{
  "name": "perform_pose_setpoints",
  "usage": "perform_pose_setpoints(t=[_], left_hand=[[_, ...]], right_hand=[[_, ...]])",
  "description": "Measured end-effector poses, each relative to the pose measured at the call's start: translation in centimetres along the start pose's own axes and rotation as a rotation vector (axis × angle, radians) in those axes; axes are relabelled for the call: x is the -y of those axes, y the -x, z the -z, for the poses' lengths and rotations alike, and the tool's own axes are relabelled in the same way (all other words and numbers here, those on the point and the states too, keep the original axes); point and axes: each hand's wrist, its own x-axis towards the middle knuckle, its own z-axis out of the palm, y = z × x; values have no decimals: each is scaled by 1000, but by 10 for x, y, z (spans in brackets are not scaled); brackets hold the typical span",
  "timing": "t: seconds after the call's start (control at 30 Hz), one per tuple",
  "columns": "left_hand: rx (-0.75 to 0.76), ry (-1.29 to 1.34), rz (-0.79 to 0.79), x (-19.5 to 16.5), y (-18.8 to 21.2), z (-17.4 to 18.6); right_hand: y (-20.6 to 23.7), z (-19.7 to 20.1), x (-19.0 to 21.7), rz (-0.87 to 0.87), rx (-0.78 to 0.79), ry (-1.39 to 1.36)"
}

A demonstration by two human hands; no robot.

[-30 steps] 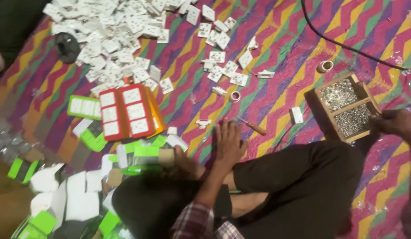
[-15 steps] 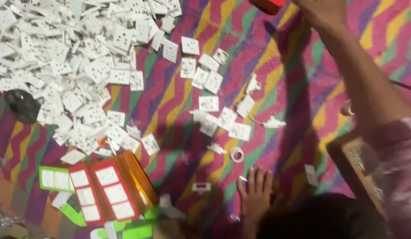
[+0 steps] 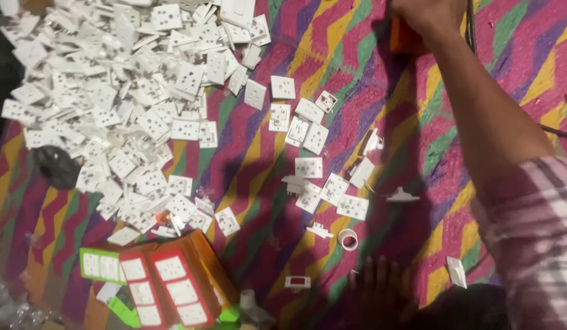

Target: The person sits on the floor and assembles white electrical socket modules into a red plastic frame. They pick up each socket, insert it into the frame, and secure it with screws using a screwdriver. The person repeats this process for multiple sockets, placing the completed frame aside.

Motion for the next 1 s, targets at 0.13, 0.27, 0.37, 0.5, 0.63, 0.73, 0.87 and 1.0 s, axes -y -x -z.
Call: perform_pose_setpoints(t=[0.13,0.27,0.37,0.5,0.63,0.73,0.87,1.0], left_hand=[[82,18,25,-5,3,-1],[112,59,73,-10,8,5],[61,168,83,-22,9,10],[-107,275,54,-33,23,15],[-271,690,204,-38,75,32],[-235,1254,495,-39,112,58],[-111,1537,502,-44,110,77],[-201,1550,559,-31,116,84]], right_hand=[[65,43,-28,291,321,-416],[178,96,-57,291,745,-816],[273,149,-89,267,925,-1002],[385,186,-131,92,1032,-1051],[449,195,-168,29,854,-805],[480,178,-181,97,634,-758],[517,128,-175,-22,380,-773],[559,102,-176,-107,339,-759]])
